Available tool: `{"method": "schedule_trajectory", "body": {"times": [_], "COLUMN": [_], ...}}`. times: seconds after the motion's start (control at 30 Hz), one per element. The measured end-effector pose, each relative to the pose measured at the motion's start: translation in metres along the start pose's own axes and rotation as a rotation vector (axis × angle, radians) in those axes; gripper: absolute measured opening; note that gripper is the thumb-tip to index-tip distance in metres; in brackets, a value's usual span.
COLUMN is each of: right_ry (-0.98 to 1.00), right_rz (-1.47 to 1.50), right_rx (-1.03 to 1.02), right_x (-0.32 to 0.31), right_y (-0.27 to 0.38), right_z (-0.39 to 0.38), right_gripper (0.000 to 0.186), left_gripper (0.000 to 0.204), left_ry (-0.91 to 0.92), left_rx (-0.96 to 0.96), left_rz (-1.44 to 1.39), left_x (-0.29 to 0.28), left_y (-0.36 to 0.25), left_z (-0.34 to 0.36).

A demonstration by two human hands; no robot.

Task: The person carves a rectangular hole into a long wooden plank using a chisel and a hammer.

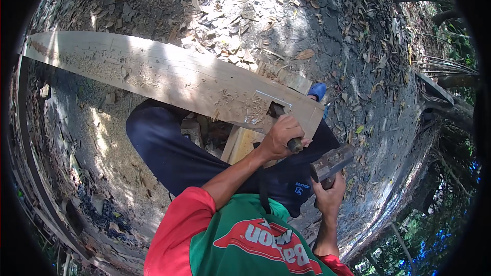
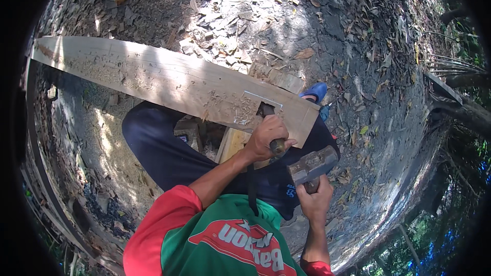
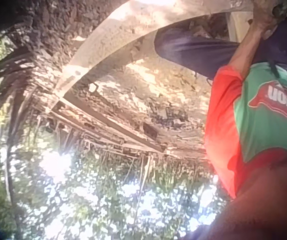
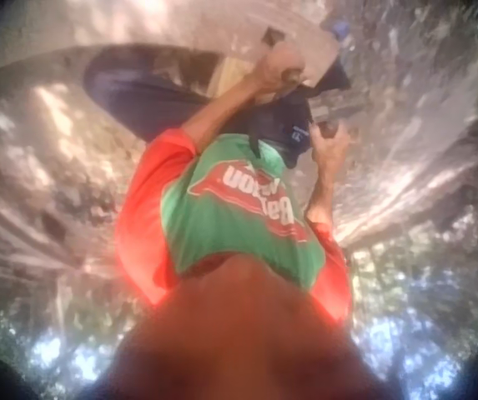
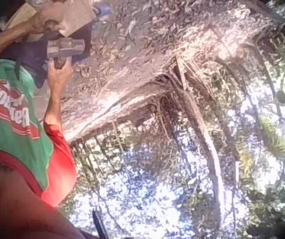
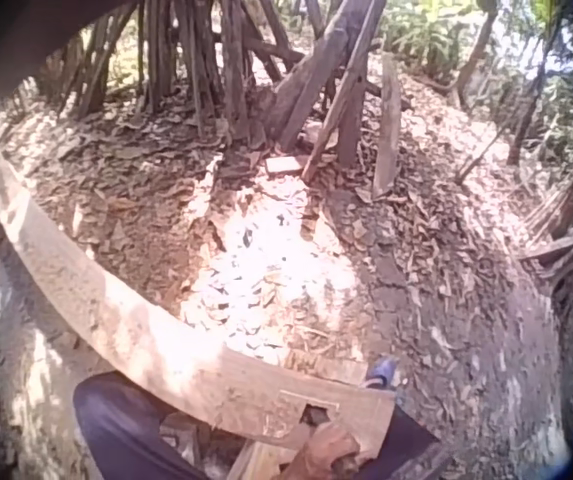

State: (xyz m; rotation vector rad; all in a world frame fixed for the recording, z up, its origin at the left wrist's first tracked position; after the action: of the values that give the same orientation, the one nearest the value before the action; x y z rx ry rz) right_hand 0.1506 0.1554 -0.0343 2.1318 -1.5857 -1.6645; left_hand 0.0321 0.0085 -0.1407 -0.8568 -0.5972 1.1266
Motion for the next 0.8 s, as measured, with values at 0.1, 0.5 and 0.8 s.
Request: {"method": "schedule_trajectory", "body": {"times": [0.1, 0.5, 0.8], "right_ry": [-0.001, 0.112, 0.017], "right_rz": [-0.140, -0.137, 0.645], "right_rx": [-0.078, -0.074, -0.798], "right_x": [-0.003, 0.045, -0.043], "right_y": [0.013, 0.046, 0.130], "right_z": [-0.007, 0.041, -0.040], "right_gripper": [0.033, 0.023, 0.021], "left_gripper": [0.030, 0.025, 0.025], "left_ry": [-0.019, -0.045, -0.105], "left_rx": [0.018, -0.049, -0.092], "left_rz": [-0.015, -0.017, -0.012], "left_x": [-0.002, -0.003, -0.001], "left_y": [0.001, 0.028, 0.025], "left_z": [-0.003, 0.012, 0.009]}}
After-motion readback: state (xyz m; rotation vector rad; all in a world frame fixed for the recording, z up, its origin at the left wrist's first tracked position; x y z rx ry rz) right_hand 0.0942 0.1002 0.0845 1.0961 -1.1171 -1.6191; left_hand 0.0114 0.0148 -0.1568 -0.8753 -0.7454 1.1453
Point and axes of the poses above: each hand's wrist, its own z-axis towards the middle knuckle, its own x-axis out of the palm, y = z × x, the point moved 7 cm from there along z, towards the middle knuckle, and after that the axes turned 11 degrees about x, right-handed, at the moved point
